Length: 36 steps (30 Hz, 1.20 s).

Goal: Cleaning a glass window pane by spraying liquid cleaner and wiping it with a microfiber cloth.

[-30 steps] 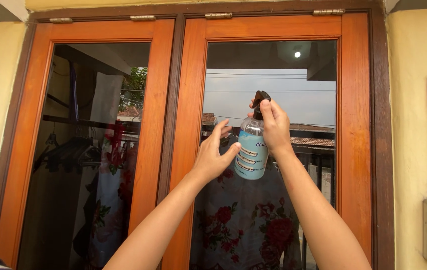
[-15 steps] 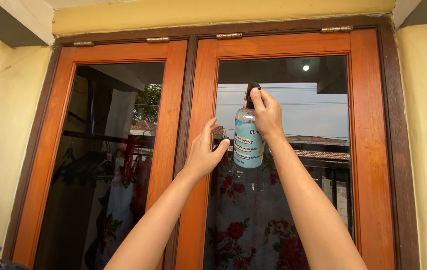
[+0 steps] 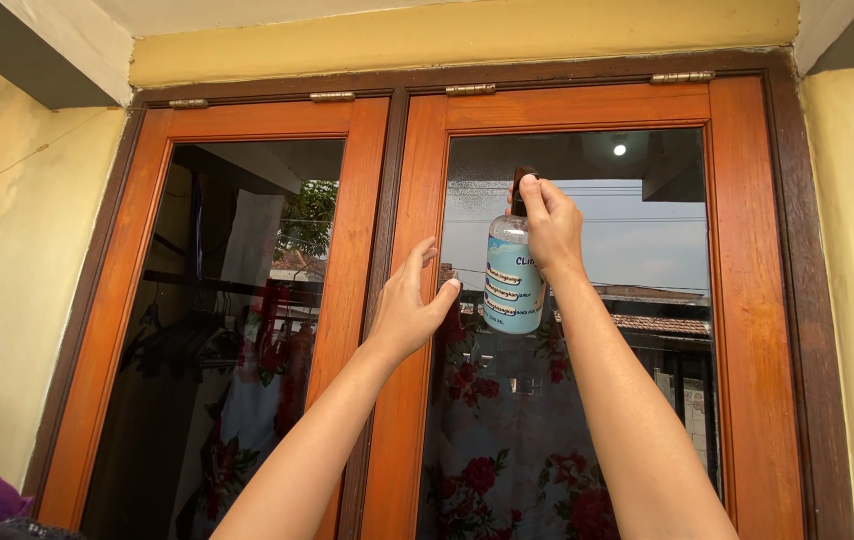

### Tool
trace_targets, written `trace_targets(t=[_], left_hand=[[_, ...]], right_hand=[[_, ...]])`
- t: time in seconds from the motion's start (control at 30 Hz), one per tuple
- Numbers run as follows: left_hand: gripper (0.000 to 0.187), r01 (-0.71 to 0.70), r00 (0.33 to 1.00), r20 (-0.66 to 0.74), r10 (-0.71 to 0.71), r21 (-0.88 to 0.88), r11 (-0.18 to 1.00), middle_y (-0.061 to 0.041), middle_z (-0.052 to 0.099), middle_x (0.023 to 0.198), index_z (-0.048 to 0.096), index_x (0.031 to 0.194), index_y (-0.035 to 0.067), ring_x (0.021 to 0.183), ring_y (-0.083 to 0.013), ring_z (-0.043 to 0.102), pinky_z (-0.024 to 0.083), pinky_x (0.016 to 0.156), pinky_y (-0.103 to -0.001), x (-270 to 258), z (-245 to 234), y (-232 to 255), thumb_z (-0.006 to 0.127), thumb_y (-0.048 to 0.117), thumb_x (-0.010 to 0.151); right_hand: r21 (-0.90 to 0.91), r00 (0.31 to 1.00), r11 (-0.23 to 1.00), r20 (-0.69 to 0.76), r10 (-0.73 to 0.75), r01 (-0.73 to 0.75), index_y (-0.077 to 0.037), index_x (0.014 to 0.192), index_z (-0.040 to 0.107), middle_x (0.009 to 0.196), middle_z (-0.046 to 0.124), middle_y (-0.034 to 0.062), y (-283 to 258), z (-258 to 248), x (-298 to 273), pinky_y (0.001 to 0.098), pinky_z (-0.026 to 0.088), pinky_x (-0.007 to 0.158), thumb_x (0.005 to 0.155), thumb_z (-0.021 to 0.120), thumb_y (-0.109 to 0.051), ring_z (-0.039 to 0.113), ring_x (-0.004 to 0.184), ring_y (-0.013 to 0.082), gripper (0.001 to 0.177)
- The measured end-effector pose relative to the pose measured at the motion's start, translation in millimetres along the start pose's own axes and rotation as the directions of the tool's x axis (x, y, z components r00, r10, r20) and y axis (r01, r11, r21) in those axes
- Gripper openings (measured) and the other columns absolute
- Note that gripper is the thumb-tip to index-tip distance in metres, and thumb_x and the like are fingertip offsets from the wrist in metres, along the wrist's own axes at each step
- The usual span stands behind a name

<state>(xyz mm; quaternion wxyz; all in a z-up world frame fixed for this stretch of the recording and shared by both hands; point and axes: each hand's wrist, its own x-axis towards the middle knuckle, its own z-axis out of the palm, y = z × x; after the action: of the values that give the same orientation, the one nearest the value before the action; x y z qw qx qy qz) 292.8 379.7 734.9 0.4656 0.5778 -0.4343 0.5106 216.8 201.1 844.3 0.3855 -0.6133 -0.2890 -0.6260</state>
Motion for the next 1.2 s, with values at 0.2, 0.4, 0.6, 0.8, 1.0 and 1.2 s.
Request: trace_targets(t=[0.2, 0.4, 0.6, 0.8, 1.0, 1.2], left_hand=[[0.070, -0.018, 1.000, -0.001, 0.017, -0.018, 1.000, -0.026, 0.056, 0.144, 0.041, 0.149, 0.002, 0.140, -0.0376, 0.050, 0.039, 0.113, -0.049, -0.7, 6.8, -4.0, 0.065, 0.033, 0.091], [0.070, -0.052, 0.998, -0.037, 0.050, -0.053, 0.997, -0.026, 0.058, 0.142, 0.042, 0.149, 0.001, 0.139, -0.0380, 0.054, 0.042, 0.114, -0.047, -5.3, 15.0, -7.5, 0.066, 0.032, 0.091], [0.070, 0.015, 1.000, 0.019, -0.013, -0.061, 0.998, -0.026, 0.055, 0.144, 0.039, 0.151, 0.002, 0.139, -0.0376, 0.051, 0.040, 0.113, -0.048, -6.4, 26.5, -8.4, 0.064, 0.031, 0.092], [0.071, -0.013, 1.000, -0.003, 0.013, -0.103, 0.995, -0.026, 0.056, 0.144, 0.040, 0.150, 0.002, 0.139, -0.0376, 0.052, 0.041, 0.114, -0.048, -11.7, 35.1, 1.3, 0.065, 0.030, 0.090], [0.069, -0.009, 1.000, -0.018, 0.006, -0.138, 0.990, -0.026, 0.057, 0.143, 0.042, 0.149, 0.003, 0.138, -0.0381, 0.053, 0.041, 0.113, -0.048, -13.2, 48.1, 0.5, 0.066, 0.028, 0.090], [0.067, -0.025, 0.999, -0.024, 0.022, -0.153, 0.988, -0.025, 0.058, 0.142, 0.043, 0.148, 0.003, 0.138, -0.0383, 0.053, 0.041, 0.113, -0.048, -14.3, 61.3, 1.3, 0.067, 0.028, 0.090]], right_hand=[[0.008, 1.000, 1.000, -0.026, 0.012, -0.012, -0.006, 0.096, 0.073, 0.083, 0.074, 0.0022, 6.7, -6.7, 2.5, 0.0291, 0.055, 0.068, 0.103, 0.051, -0.044, 0.071, 0.075, 0.0120, 0.045], [-0.187, 0.998, 0.981, -0.029, -0.057, 0.051, -0.006, 0.090, 0.074, 0.077, 0.074, 0.0031, 7.7, -15.2, 0.7, 0.0295, 0.053, 0.069, 0.106, 0.050, -0.046, 0.070, 0.075, 0.0119, 0.049], [-0.134, 0.999, 0.991, -0.041, -0.016, 0.010, -0.007, 0.089, 0.073, 0.077, 0.073, 0.0035, 2.1, -25.4, -6.7, 0.0303, 0.053, 0.067, 0.104, 0.052, -0.046, 0.069, 0.074, 0.0126, 0.047], [-0.261, 0.997, 0.964, -0.034, -0.069, 0.057, -0.006, 0.089, 0.072, 0.076, 0.073, 0.0029, 8.0, -44.7, -5.7, 0.0302, 0.053, 0.070, 0.106, 0.050, -0.046, 0.069, 0.075, 0.0121, 0.050], [-0.233, 0.995, 0.971, -0.077, -0.070, 0.050, -0.007, 0.095, 0.073, 0.078, 0.073, 0.0033, 9.7, -60.9, -6.6, 0.0299, 0.052, 0.070, 0.105, 0.051, -0.045, 0.069, 0.076, 0.0120, 0.045], [-0.276, 0.994, 0.959, -0.077, -0.082, 0.058, -0.006, 0.092, 0.072, 0.078, 0.074, 0.0043, 9.0, -75.2, -7.9, 0.0299, 0.053, 0.070, 0.106, 0.052, -0.044, 0.069, 0.076, 0.0122, 0.046]])
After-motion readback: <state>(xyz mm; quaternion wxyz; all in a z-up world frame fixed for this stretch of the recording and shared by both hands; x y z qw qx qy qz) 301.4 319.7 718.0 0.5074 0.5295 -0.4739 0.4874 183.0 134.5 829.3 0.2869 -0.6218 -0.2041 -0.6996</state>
